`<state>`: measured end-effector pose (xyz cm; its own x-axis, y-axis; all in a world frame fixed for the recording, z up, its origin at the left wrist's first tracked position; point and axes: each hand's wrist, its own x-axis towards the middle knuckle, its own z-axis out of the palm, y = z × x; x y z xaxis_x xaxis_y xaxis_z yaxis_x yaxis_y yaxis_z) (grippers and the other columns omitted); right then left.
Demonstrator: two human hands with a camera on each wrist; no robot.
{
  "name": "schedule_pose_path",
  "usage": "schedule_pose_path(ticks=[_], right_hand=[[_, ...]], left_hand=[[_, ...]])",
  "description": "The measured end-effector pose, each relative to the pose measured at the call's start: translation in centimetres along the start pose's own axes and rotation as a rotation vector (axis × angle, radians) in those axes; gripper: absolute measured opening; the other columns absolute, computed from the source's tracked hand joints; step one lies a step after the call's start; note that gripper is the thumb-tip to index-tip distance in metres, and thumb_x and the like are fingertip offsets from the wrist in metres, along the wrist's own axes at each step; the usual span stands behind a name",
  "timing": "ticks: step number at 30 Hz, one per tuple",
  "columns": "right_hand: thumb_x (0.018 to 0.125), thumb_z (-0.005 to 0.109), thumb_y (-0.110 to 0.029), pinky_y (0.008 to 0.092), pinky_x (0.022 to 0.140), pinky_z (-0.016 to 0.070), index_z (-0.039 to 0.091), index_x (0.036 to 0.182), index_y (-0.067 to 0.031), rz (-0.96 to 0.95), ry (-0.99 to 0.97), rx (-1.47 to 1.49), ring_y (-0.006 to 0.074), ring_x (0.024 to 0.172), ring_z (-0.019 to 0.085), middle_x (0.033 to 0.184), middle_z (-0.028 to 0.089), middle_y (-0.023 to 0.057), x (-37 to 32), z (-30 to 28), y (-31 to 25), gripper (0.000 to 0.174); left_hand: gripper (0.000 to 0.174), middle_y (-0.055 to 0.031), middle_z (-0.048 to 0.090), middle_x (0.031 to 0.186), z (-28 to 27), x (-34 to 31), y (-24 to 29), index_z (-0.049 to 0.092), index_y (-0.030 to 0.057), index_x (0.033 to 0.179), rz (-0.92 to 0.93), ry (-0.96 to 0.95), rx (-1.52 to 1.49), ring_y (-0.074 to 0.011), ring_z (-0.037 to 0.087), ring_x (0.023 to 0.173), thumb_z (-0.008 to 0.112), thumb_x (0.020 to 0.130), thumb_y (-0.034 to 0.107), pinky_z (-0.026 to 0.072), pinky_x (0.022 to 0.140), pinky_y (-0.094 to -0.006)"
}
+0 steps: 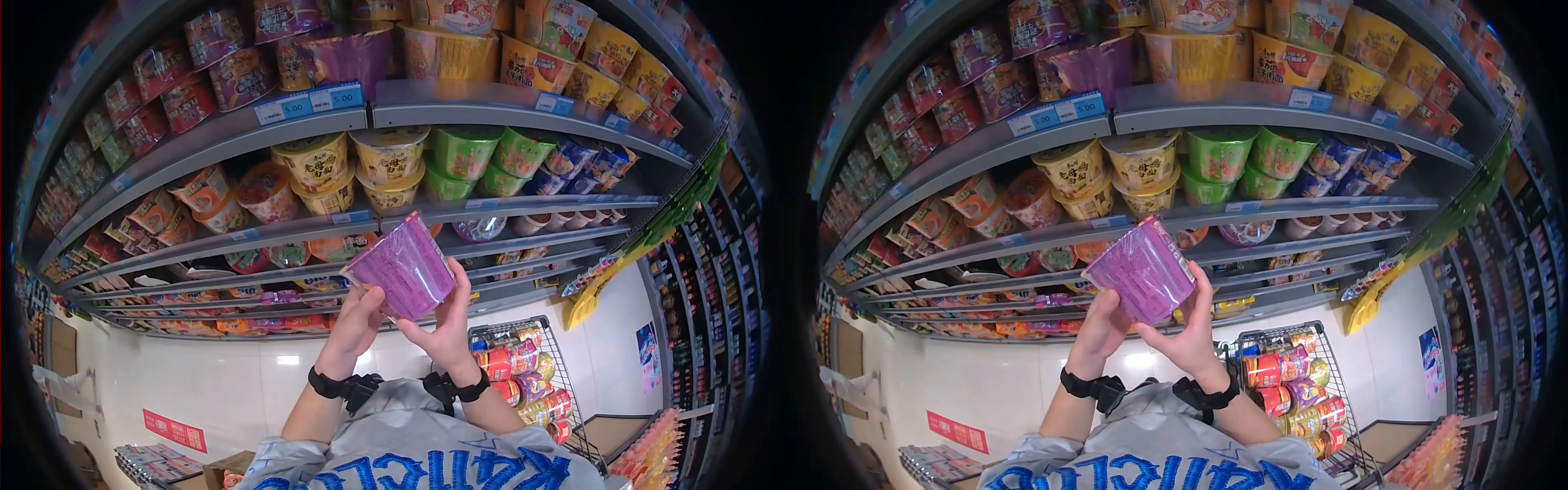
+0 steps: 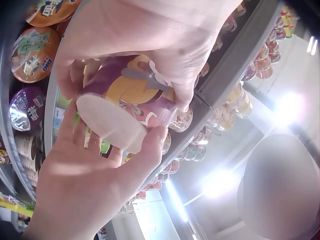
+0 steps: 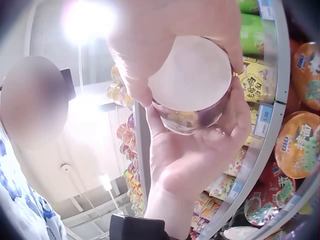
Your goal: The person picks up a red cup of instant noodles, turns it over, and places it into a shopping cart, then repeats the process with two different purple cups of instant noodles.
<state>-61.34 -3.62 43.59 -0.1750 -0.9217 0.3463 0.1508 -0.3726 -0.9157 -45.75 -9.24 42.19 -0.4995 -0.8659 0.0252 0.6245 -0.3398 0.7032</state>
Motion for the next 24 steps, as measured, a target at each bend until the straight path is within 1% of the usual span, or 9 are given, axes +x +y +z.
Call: schedule_pose_path(ticks=[2, 7, 10, 14, 16, 17, 19, 23, 24], right_hand=[[0.069, 0.086, -0.011, 0.0407, 0.111, 0.0370, 0.013, 0.150, -0.0082, -0.101, 0.019, -0.036, 0.0263, 0.135, 0.041, 0.146, 0.033, 0.0148, 0.1, -0.1, 0.4, 0.109], [0.070, 0.084, -0.017, 0.0396, 0.111, 0.0369, 0.014, 0.150, -0.0081, -0.055, 0.073, 0.167, 0.0256, 0.133, 0.043, 0.145, 0.034, 0.0123, 0.4, -0.9, -0.1, 0.106], [0.074, 0.078, -0.033, 0.0381, 0.109, 0.0385, 0.019, 0.150, -0.0072, 0.077, 0.121, 0.379, 0.0243, 0.133, 0.043, 0.143, 0.040, 0.0121, 0.1, -1.3, 0.0, 0.100], [0.079, 0.073, -0.041, 0.0389, 0.109, 0.0398, 0.023, 0.150, -0.0084, 0.276, 0.095, 0.622, 0.0244, 0.133, 0.046, 0.142, 0.044, 0.0097, -0.5, -2.0, 0.3, 0.092], [0.087, 0.064, -0.049, 0.0394, 0.109, 0.0403, 0.029, 0.149, -0.0103, 0.361, -0.064, 0.740, 0.0231, 0.131, 0.049, 0.143, 0.046, 0.0075, -0.5, -2.1, 0.3, 0.081], [0.087, 0.064, -0.049, 0.0394, 0.109, 0.0403, 0.029, 0.149, -0.0103, 0.363, -0.065, 0.741, 0.0231, 0.131, 0.049, 0.143, 0.046, 0.0075, -0.5, -1.9, 0.2, 0.081], [0.090, 0.051, -0.066, 0.0408, 0.109, 0.0414, 0.034, 0.149, -0.0087, 0.495, -0.022, 0.739, 0.0244, 0.133, 0.048, 0.148, 0.045, 0.0082, -0.7, -1.3, -0.1, 0.084], [0.101, 0.040, -0.056, 0.0364, 0.106, 0.0415, 0.033, 0.149, -0.0098, 0.526, -0.126, 0.828, 0.0178, 0.129, 0.049, 0.147, 0.046, 0.0063, -0.4, -1.2, 0.3, 0.067], [0.103, 0.037, -0.055, 0.0360, 0.106, 0.0402, 0.032, 0.150, -0.0097, 0.478, -0.106, 0.684, 0.0170, 0.130, 0.048, 0.146, 0.046, 0.0058, -0.4, -1.0, 0.8, 0.065]], left_hand=[[0.063, -0.0087, 0.058, 0.132, -0.7, -0.1, -0.2, 0.044, 0.0032, 0.139, 0.040, -0.057, 0.025, -0.0204, 0.058, 0.117, 0.072, 0.091, 0.032, 0.0447, 0.102, -0.0386], [0.058, -0.0095, 0.060, 0.128, 0.5, -0.2, 1.0, 0.046, 0.0020, 0.137, 0.156, -0.078, 0.042, -0.0217, 0.058, 0.117, 0.072, 0.090, 0.024, 0.0445, 0.102, -0.0380], [0.056, -0.0100, 0.061, 0.126, -0.6, -0.2, 0.6, 0.045, 0.0025, 0.138, 0.161, -0.037, 0.022, -0.0223, 0.059, 0.117, 0.071, 0.090, 0.017, 0.0446, 0.102, -0.0375], [0.055, -0.0109, 0.062, 0.127, -3.8, 0.0, -0.7, 0.045, 0.0016, 0.139, 0.173, -0.054, -0.088, -0.0223, 0.058, 0.120, 0.070, 0.090, 0.010, 0.0451, 0.101, -0.0364], [0.057, -0.0106, 0.062, 0.127, -3.0, -0.3, -0.3, 0.046, 0.0016, 0.139, 0.165, -0.032, -0.063, -0.0221, 0.058, 0.120, 0.072, 0.089, 0.012, 0.0451, 0.101, -0.0364], [0.059, -0.0103, 0.063, 0.127, -2.6, -0.4, -0.1, 0.046, 0.0017, 0.139, 0.157, -0.014, -0.038, -0.0218, 0.058, 0.121, 0.073, 0.088, 0.015, 0.0452, 0.101, -0.0363], [0.062, -0.0100, 0.062, 0.128, -2.1, -0.5, 0.1, 0.046, 0.0020, 0.139, 0.152, -0.049, -0.044, -0.0216, 0.059, 0.120, 0.076, 0.087, 0.020, 0.0458, 0.101, -0.0369], [0.072, -0.0090, 0.061, 0.129, -2.1, -0.4, 0.3, 0.045, 0.0034, 0.140, 0.144, -0.118, -0.072, -0.0217, 0.060, 0.119, 0.080, 0.083, 0.031, 0.0483, 0.099, -0.0385], [0.072, -0.0090, 0.061, 0.129, -2.2, -0.5, 0.4, 0.045, 0.0034, 0.140, 0.143, -0.117, -0.073, -0.0217, 0.060, 0.119, 0.080, 0.083, 0.031, 0.0483, 0.099, -0.0385]])
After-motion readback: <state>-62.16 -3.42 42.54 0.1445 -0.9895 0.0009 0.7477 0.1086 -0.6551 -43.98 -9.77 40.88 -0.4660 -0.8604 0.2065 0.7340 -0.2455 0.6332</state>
